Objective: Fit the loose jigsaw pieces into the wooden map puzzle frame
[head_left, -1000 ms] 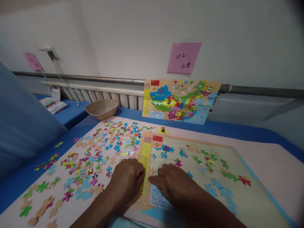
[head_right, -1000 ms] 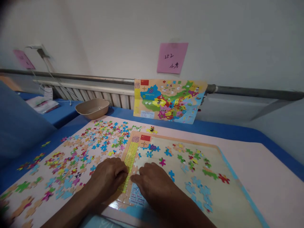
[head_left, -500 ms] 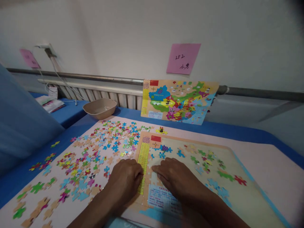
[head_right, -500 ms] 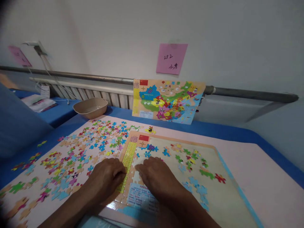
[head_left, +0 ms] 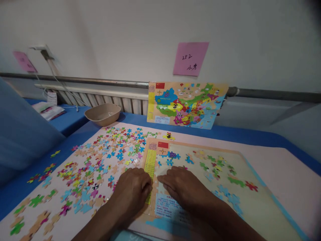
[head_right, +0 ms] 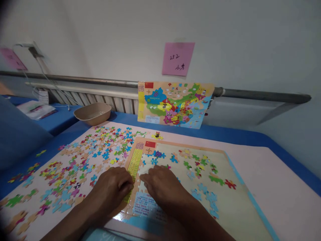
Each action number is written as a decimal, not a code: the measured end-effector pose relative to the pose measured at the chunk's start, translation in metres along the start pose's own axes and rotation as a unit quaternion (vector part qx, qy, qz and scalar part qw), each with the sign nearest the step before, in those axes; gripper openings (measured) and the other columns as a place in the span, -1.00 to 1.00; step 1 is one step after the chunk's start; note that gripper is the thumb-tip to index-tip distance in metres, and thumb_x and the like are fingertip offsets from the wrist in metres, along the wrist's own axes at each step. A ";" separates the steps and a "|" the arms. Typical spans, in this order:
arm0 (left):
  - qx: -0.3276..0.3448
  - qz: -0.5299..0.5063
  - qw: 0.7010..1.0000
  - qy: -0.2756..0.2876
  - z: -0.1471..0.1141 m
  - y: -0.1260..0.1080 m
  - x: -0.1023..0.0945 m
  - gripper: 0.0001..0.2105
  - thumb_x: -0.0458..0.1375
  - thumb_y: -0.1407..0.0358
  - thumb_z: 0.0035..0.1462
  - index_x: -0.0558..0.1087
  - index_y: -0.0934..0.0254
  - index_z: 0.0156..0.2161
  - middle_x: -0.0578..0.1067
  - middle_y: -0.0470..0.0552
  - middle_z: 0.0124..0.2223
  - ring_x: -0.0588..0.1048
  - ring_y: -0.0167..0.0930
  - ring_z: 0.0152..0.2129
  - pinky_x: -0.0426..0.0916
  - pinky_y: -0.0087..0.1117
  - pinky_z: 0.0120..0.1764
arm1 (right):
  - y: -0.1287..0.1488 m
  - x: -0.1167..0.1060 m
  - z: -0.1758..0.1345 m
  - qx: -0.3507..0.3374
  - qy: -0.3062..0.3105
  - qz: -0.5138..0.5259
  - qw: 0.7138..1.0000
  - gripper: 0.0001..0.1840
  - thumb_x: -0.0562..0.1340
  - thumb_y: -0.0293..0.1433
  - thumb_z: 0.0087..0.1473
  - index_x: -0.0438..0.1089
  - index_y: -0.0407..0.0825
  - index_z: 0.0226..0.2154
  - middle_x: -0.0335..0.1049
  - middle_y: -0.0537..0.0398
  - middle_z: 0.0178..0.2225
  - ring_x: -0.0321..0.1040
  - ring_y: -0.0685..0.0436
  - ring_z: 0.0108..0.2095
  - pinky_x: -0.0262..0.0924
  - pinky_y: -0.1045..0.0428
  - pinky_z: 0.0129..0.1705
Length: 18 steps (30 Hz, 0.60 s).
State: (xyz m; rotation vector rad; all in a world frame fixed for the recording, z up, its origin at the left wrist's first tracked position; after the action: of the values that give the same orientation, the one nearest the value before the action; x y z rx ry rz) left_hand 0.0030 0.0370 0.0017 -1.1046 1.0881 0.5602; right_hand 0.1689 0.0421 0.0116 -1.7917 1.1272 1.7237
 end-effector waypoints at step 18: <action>-0.080 -0.002 0.997 0.010 0.001 -0.002 0.004 -0.87 0.21 0.34 0.16 0.50 0.22 -0.43 0.54 -0.03 -0.35 0.46 -0.32 -0.34 0.15 -0.32 -0.28 | -0.002 0.001 0.001 -0.010 -0.005 0.018 1.000 -0.84 0.12 -0.45 0.34 0.43 0.00 -0.21 0.47 0.05 -0.23 0.35 -0.21 -0.18 -0.01 -0.07 -0.21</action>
State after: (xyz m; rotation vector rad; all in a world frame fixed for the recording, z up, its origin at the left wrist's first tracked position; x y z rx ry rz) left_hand 0.0066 0.0362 -0.0009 -1.2531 1.0725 0.6433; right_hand 0.1691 0.0438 0.0098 -1.7835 1.1494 1.7692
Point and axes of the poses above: each hand's wrist, its own z-axis towards the middle knuckle, its own x-axis out of the palm, y = z × x, the point moved 5 cm from there along z, towards the middle knuckle
